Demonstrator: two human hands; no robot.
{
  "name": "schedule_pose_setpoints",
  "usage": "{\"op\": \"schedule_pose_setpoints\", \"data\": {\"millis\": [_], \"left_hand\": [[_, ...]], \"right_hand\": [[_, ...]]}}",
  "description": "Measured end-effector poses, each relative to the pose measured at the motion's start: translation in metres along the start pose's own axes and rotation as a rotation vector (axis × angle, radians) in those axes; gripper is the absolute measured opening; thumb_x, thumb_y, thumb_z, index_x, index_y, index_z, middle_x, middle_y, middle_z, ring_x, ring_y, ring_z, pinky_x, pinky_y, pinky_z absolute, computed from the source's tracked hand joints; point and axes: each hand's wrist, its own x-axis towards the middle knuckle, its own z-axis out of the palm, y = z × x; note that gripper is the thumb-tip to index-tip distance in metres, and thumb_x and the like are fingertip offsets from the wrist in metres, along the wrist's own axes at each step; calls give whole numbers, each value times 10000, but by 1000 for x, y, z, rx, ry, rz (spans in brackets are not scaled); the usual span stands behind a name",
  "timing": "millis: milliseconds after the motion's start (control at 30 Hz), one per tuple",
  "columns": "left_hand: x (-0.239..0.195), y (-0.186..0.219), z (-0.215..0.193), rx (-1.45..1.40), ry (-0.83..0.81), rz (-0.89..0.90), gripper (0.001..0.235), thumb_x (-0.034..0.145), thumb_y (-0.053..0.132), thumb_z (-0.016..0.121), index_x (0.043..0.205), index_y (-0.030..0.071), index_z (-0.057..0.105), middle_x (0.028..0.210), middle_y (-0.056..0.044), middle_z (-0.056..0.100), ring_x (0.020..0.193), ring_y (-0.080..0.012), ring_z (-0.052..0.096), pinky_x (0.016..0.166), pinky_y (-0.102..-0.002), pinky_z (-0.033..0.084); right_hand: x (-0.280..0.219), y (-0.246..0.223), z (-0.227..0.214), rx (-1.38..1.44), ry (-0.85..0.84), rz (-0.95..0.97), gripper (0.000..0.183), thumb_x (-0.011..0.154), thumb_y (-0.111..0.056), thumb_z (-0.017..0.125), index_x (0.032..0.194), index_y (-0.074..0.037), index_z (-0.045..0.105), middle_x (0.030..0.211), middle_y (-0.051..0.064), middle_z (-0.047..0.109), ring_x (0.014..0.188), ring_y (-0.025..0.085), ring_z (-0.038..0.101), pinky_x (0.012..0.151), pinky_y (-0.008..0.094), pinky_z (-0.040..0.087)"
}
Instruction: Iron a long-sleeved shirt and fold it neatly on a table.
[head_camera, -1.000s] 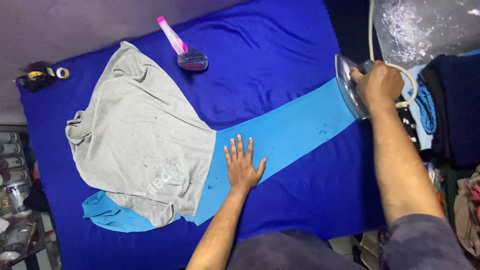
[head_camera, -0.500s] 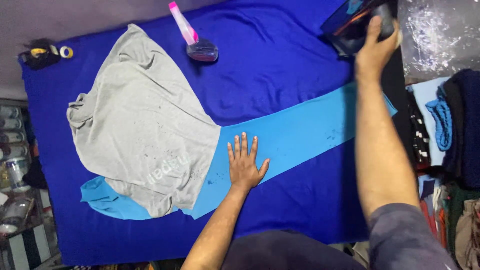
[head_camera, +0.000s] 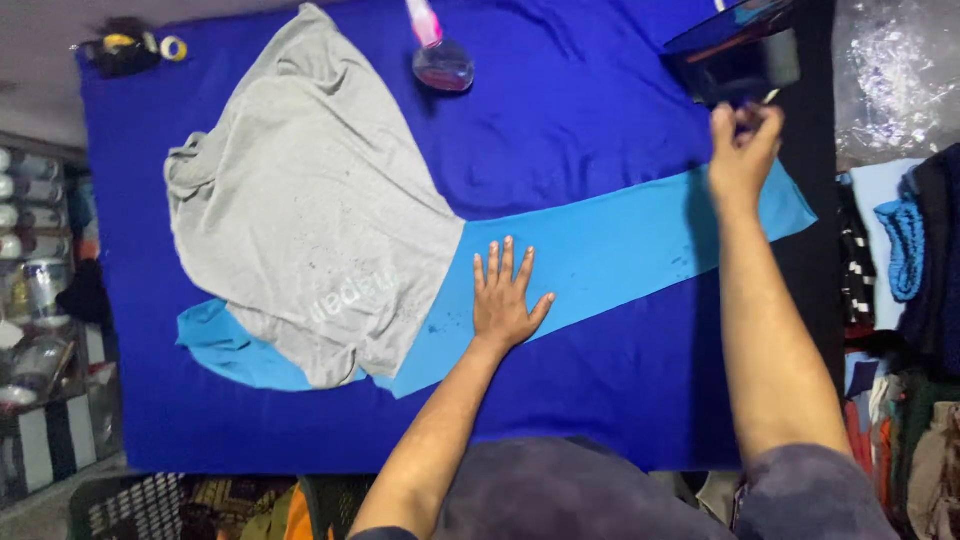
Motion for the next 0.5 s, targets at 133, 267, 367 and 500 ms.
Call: {"op": "schedule_pose_setpoints", "data": {"millis": [133, 267, 367, 500], "left_hand": [[-15, -16, -4, -137, 40, 14, 788, 912, 547, 641, 1550, 126, 450, 1650, -269, 263, 1546, -451, 204, 1250, -604, 100], [-60, -32, -12, -204, 74, 32, 557, 919, 399, 711, 1400, 137, 611, 1596, -231, 392, 1510, -425, 320, 1249, -595, 177], [-111, -44, -19, -197, 122, 18, 440, 902, 322, 745, 1300, 145, 685, 1539, -198, 488, 1466, -403, 404, 1231, -590, 249], [-181, -58, -28, -137, 239, -68, 377, 869, 271, 780, 1225, 160, 720, 1442, -155, 585, 1398, -373, 488, 1199, -586, 322]], "right_hand": [[-100, -51, 6, -238, -185, -282, 285, 1039, -223, 816, 1178, -23, 668, 1213, 151, 707, 1137, 334, 649, 1004, 436, 467], [-197, -113, 17, -175, -433, -239, 162, 961, -194, 755, 1023, -50, 716, 1061, 133, 726, 1022, 334, 666, 933, 448, 483], [-254, -155, 26, -140, -562, -287, 119, 941, -190, 739, 958, -72, 733, 990, 109, 740, 942, 323, 679, 869, 436, 493], [-307, -206, 38, -107, -793, -278, 131, 894, -232, 745, 947, -113, 757, 953, 71, 745, 865, 306, 674, 793, 422, 516]]}}
